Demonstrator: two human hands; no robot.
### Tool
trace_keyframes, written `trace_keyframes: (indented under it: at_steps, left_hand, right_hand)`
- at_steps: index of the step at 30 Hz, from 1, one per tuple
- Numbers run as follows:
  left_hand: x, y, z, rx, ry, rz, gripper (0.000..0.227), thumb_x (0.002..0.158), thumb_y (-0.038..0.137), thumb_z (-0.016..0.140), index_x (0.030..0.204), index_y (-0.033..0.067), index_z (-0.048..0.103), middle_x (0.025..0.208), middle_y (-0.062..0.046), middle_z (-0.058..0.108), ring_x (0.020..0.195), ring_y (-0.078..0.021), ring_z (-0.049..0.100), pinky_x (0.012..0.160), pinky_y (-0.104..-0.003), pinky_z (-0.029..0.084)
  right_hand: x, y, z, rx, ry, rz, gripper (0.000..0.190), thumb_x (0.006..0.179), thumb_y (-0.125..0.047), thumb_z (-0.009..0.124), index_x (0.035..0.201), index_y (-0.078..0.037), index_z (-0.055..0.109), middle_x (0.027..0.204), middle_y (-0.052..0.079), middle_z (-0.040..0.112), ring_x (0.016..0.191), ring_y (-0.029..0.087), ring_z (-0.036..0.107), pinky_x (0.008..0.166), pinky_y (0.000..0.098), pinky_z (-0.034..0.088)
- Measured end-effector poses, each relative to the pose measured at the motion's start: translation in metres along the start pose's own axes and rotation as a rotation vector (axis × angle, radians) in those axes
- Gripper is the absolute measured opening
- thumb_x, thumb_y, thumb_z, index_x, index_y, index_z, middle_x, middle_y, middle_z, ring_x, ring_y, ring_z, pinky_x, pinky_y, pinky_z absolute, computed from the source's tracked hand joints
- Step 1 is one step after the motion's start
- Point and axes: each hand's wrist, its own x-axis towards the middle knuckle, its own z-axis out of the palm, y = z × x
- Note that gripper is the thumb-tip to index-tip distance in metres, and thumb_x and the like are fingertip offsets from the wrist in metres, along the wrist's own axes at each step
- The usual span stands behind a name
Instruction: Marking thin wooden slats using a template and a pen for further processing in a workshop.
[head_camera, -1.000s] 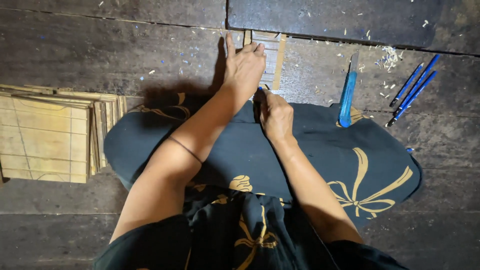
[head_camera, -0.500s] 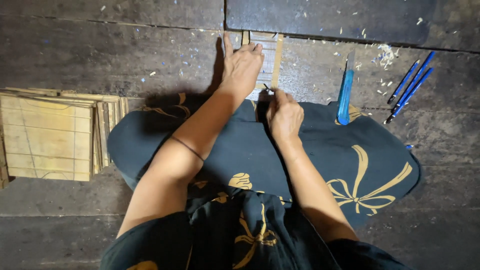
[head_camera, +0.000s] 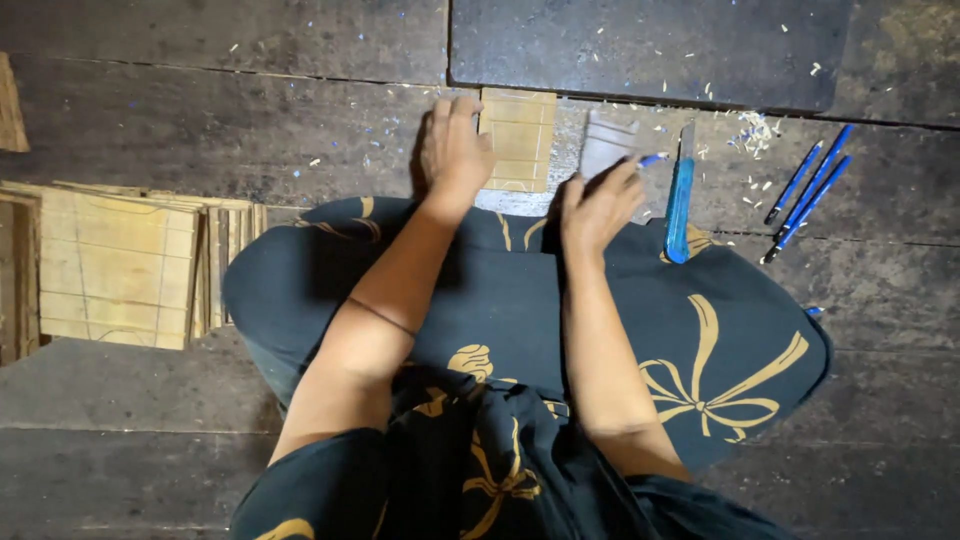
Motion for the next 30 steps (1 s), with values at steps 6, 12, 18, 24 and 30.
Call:
trace_keyframes:
  at_steps: [6,12,18,24,30]
  left_hand:
    - [-0.016,0.039,0.058,0.184,0.019,-0.108,0.103,0.070,0.044,0.095,0.148,0.0225,0.031,0.166,-0.008,0.022,0.149,-0.0333,0.029,0.114,-0.053,0.033]
    - [-0.026,0.040,0.078,0.244,0.295,-0.090,0.125,0.046,0.043,0.100,0.150,0.0318,0.032,0.163,-0.001,0.022,0.145,-0.0306,0.035,0.109,-0.050,0.040]
    - [-0.079,0.046,-0.035,-0.333,0.173,0.206,0.128,0.040,0.016,0.091,0.153,0.0265,0.033,0.159,-0.013,0.022,0.143,-0.0360,0.041,0.121,-0.038,0.039]
    - [-0.158,0.008,-0.223,-0.572,0.168,0.626,0.109,0.063,0.017,0.085,0.159,0.0229,0.033,0.163,-0.015,0.030,0.165,-0.0342,0.027,0.144,-0.050,0.024]
    - [-0.201,-0.075,-0.313,-0.002,0.376,0.543,0.100,0.056,0.019,0.076,0.149,0.0122,0.042,0.149,-0.018,0.041,0.144,-0.0391,0.043,0.120,-0.048,0.044]
  right_hand:
    - [0.006,0.007,0.033,-0.072,0.328,0.117,0.091,0.095,-0.042,0.064,0.162,-0.001,0.018,0.123,0.025,0.052,0.110,0.045,0.046,0.099,0.0562,0.037]
    - [0.009,0.014,0.042,-0.145,0.352,0.085,0.093,0.091,-0.044,0.067,0.160,-0.001,0.023,0.119,0.027,0.053,0.103,0.047,0.047,0.095,0.0568,0.038]
    - [0.015,0.047,0.082,-0.279,0.142,0.306,0.087,0.105,-0.050,0.070,0.164,-0.015,0.018,0.164,0.026,0.033,0.150,0.046,0.026,0.124,0.0572,0.019]
    - [0.010,0.030,0.056,-0.104,0.383,0.082,0.087,0.108,-0.068,0.045,0.164,-0.011,0.010,0.136,0.029,0.051,0.118,0.050,0.045,0.104,0.0590,0.035]
    - [0.008,0.028,0.055,-0.057,0.331,0.137,0.084,0.110,-0.065,0.048,0.165,-0.016,0.008,0.139,0.027,0.051,0.127,0.052,0.043,0.109,0.0603,0.031]
